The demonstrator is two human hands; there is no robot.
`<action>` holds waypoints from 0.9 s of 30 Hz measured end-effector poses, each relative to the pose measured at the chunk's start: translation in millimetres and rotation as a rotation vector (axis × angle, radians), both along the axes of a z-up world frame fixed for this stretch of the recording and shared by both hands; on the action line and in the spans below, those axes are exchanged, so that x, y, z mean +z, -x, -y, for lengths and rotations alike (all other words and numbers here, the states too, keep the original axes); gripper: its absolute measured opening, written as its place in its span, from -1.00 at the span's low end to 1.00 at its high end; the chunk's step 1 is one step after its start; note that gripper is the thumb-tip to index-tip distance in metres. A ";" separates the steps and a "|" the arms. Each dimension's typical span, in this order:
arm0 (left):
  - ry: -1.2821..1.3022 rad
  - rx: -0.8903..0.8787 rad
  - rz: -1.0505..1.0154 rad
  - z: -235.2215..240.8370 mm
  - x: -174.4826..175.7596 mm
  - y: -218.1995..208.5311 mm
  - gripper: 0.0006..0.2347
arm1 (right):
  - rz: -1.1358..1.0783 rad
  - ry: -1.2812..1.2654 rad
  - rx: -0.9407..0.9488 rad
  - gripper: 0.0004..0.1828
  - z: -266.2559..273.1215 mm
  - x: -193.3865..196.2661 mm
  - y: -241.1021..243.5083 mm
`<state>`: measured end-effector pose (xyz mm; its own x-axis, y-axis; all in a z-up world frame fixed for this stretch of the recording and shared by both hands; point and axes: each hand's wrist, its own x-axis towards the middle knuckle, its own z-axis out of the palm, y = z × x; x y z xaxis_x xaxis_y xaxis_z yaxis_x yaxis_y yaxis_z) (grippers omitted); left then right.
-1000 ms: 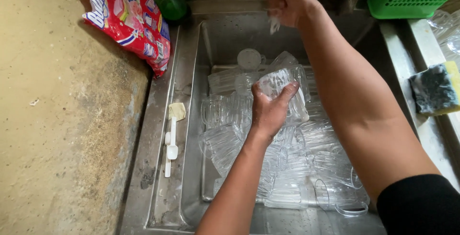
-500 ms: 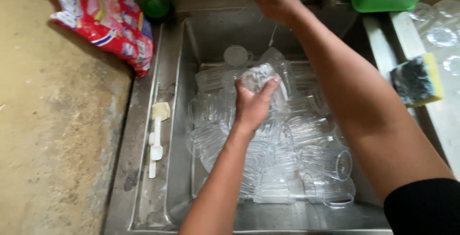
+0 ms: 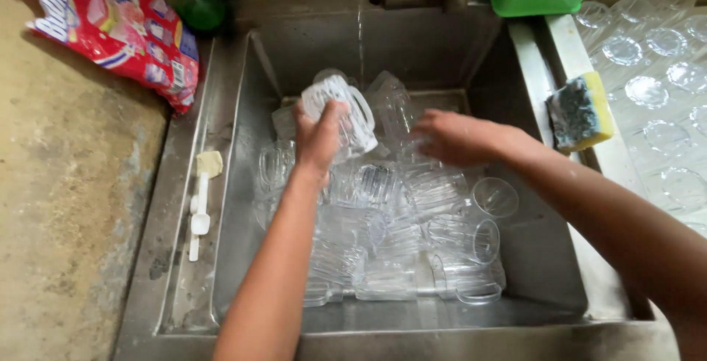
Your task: Washing and scrubbing glass mugs in a sink using a sponge and water
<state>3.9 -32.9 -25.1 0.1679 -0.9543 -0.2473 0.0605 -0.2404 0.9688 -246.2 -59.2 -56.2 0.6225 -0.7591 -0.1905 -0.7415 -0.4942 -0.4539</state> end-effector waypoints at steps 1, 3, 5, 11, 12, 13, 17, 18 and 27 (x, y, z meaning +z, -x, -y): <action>0.007 0.030 0.058 8.0 -6.0 -1.4 -0.46 | -0.037 -0.084 -0.019 -0.66 -24.8 10.9 2.7; 0.034 0.034 0.091 46.7 -40.4 -7.8 -0.46 | -0.068 -0.153 -0.079 -0.66 -39.9 5.6 8.2; 0.068 0.038 0.121 72.0 -46.0 -2.6 -0.46 | -0.102 -0.214 -0.141 -0.66 -48.9 4.9 15.2; -0.045 -0.137 -0.247 113.1 -43.8 15.1 -0.51 | 0.247 -0.167 -0.373 -0.80 -26.5 -17.3 26.9; -0.068 -0.128 -0.303 119.5 -50.3 18.2 -0.54 | 0.363 -0.176 -0.448 -0.72 -10.6 -28.8 27.8; -0.092 -0.119 -0.358 126.2 -56.9 20.9 -0.57 | 0.479 -0.184 -0.523 -0.61 5.6 -40.5 28.2; -0.044 -0.111 -0.353 157.7 -77.7 21.3 -0.44 | 0.760 -0.308 -0.717 -0.53 48.7 -43.9 -4.6; 0.013 -0.075 -0.321 152.8 -70.2 25.2 -0.44 | 0.910 -0.382 -0.780 -0.45 58.3 -49.2 -14.2; 0.204 -0.152 0.095 194.9 -55.6 18.1 -0.69 | 1.323 -0.490 -0.843 -0.28 77.6 -27.6 -82.2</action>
<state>-14.2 -227.8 -80.8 0.0326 -0.9988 -0.0373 -0.0551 -0.0391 0.9977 -164.1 -136.7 -83.8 0.0051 -0.9789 -0.2044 0.2968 0.1966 -0.9345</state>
